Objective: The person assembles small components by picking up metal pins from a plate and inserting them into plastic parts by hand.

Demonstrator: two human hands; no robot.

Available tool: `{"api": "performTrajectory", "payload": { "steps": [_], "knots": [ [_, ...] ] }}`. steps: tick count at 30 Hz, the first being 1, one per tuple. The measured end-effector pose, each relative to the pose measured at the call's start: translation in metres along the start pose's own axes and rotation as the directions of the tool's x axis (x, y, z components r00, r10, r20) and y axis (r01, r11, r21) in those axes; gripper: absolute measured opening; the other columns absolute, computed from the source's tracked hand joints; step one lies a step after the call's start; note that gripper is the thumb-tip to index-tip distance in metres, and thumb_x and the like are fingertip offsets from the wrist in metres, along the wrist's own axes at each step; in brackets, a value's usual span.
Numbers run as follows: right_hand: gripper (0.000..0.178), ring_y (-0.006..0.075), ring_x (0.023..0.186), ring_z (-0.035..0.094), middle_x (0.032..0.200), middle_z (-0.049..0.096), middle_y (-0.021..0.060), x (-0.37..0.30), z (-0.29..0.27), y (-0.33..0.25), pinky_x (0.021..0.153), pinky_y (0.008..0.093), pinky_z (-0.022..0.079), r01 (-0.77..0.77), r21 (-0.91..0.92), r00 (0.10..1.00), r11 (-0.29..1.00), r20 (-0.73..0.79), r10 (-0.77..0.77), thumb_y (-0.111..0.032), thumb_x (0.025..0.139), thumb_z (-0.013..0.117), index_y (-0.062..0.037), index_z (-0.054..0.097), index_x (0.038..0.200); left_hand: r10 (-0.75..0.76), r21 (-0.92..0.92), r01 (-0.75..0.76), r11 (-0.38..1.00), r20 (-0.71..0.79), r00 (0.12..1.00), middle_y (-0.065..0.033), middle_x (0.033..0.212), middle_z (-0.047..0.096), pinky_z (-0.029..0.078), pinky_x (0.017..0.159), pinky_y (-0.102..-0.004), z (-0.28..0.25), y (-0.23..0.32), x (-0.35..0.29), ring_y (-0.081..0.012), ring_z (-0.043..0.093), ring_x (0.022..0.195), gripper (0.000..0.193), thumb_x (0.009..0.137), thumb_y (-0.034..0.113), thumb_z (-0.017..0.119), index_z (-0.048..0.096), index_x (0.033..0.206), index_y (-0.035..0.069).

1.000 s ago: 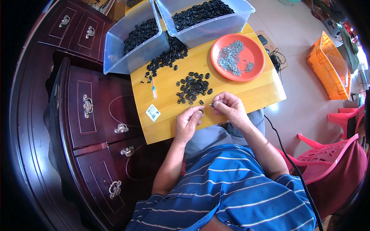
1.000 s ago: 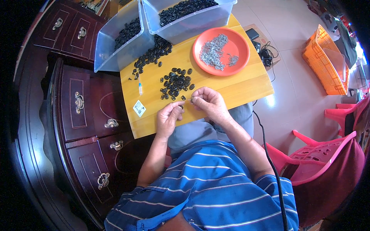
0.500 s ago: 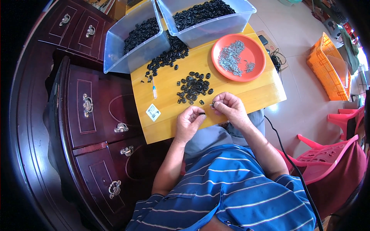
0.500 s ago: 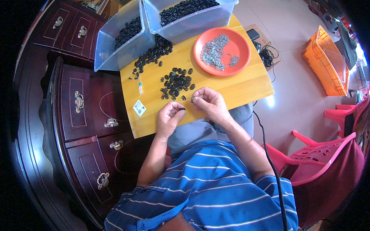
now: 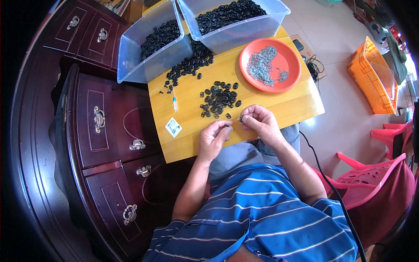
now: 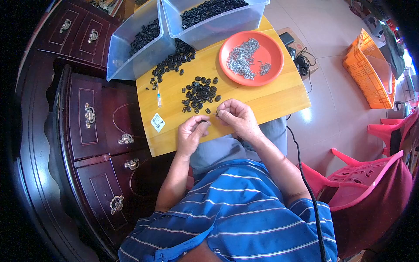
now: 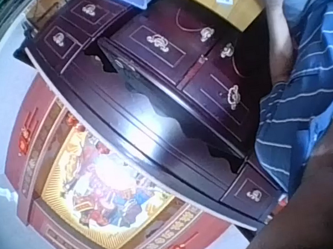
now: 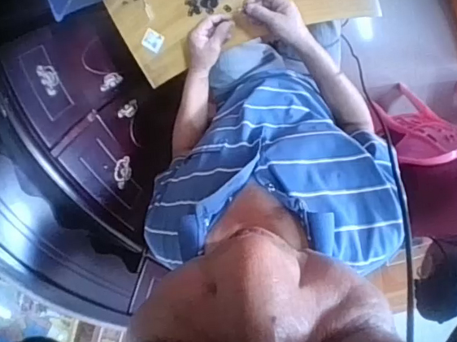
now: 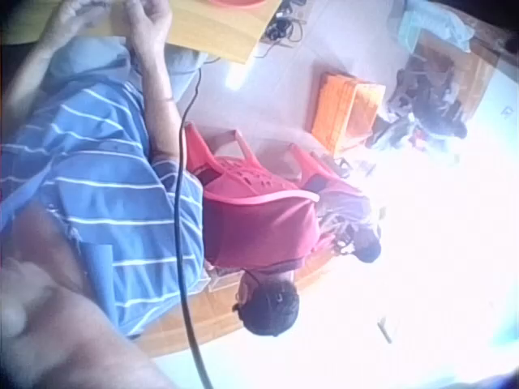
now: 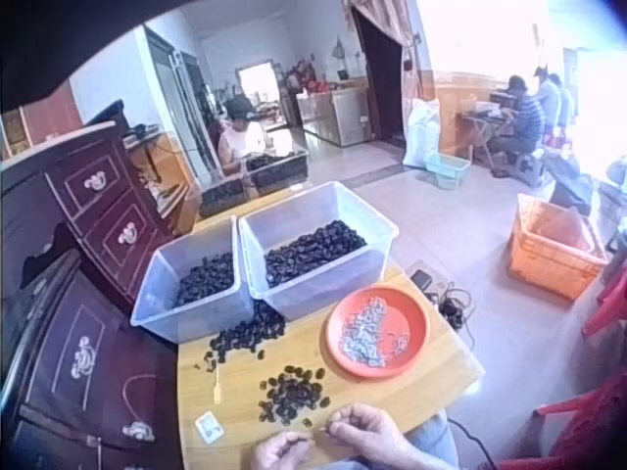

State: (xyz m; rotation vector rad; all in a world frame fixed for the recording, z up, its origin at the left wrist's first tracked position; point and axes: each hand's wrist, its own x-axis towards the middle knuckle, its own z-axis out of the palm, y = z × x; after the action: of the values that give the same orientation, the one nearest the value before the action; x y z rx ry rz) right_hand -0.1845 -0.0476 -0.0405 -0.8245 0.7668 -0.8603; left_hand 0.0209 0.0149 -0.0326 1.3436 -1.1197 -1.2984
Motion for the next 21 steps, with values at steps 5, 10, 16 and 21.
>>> {"api": "performTrajectory", "payload": {
  "steps": [5, 10, 16, 21],
  "knots": [
    [0.011, 0.0067, 0.09, 0.067, 0.098, 0.07, 0.0013, -0.001, 0.001, -0.001, 0.08, 0.0232, 0.056, -0.006, -0.002, 1.0, 1.0, -0.005, 0.006, -0.013, 0.102, 0.066, -0.0043, 0.064, 0.11, 0.047, 0.063, -0.046, 0.997, -0.005, 0.999, 0.0008, 0.089, 0.067, 0.05, 0.066, -0.0204, 0.001, 0.005, 0.001, -0.0035, 0.059, 0.071, 0.026, 0.103, 0.013, 0.065, 0.068, 0.126, 0.002],
    [0.012, 0.0067, 0.091, 0.067, 0.099, 0.07, 0.0016, -0.001, 0.003, -0.003, 0.081, 0.023, 0.056, -0.011, -0.005, 1.0, 1.0, -0.007, 0.011, -0.013, 0.103, 0.066, -0.0042, 0.064, 0.11, 0.047, -0.078, -0.052, 0.996, -0.066, 0.997, 0.0025, 0.086, 0.063, 0.048, 0.064, -0.0195, 0.006, 0.001, 0.002, -0.0029, 0.055, 0.07, 0.028, 0.101, 0.009, 0.068, 0.063, 0.127, 0.002],
    [0.012, 0.0067, 0.089, 0.067, 0.099, 0.07, 0.0017, -0.001, 0.003, -0.002, 0.08, 0.0229, 0.056, 0.001, 0.008, 1.0, 1.0, -0.011, -0.001, -0.012, 0.102, 0.066, -0.0039, 0.064, 0.11, 0.055, 0.0, -0.055, 0.998, -0.031, 0.998, 0.0043, 0.086, 0.062, 0.048, 0.065, -0.0177, 0.003, -0.005, 0.001, -0.0012, 0.056, 0.072, 0.023, 0.096, 0.003, 0.072, 0.067, 0.119, 0.001],
    [0.012, 0.0064, 0.088, 0.066, 0.099, 0.07, 0.0016, -0.001, 0.001, 0.0, 0.08, 0.0228, 0.056, 0.002, -0.001, 1.0, 1.0, 0.002, -0.002, -0.012, 0.102, 0.066, -0.0035, 0.064, 0.11, 0.093, -0.004, -0.093, 0.996, -0.03, 0.995, 0.0061, 0.086, 0.062, 0.047, 0.063, -0.0157, 0.005, -0.01, 0.002, 0.0011, 0.055, 0.071, 0.025, 0.094, -0.002, 0.073, 0.068, 0.118, 0.001]
  ]
}}
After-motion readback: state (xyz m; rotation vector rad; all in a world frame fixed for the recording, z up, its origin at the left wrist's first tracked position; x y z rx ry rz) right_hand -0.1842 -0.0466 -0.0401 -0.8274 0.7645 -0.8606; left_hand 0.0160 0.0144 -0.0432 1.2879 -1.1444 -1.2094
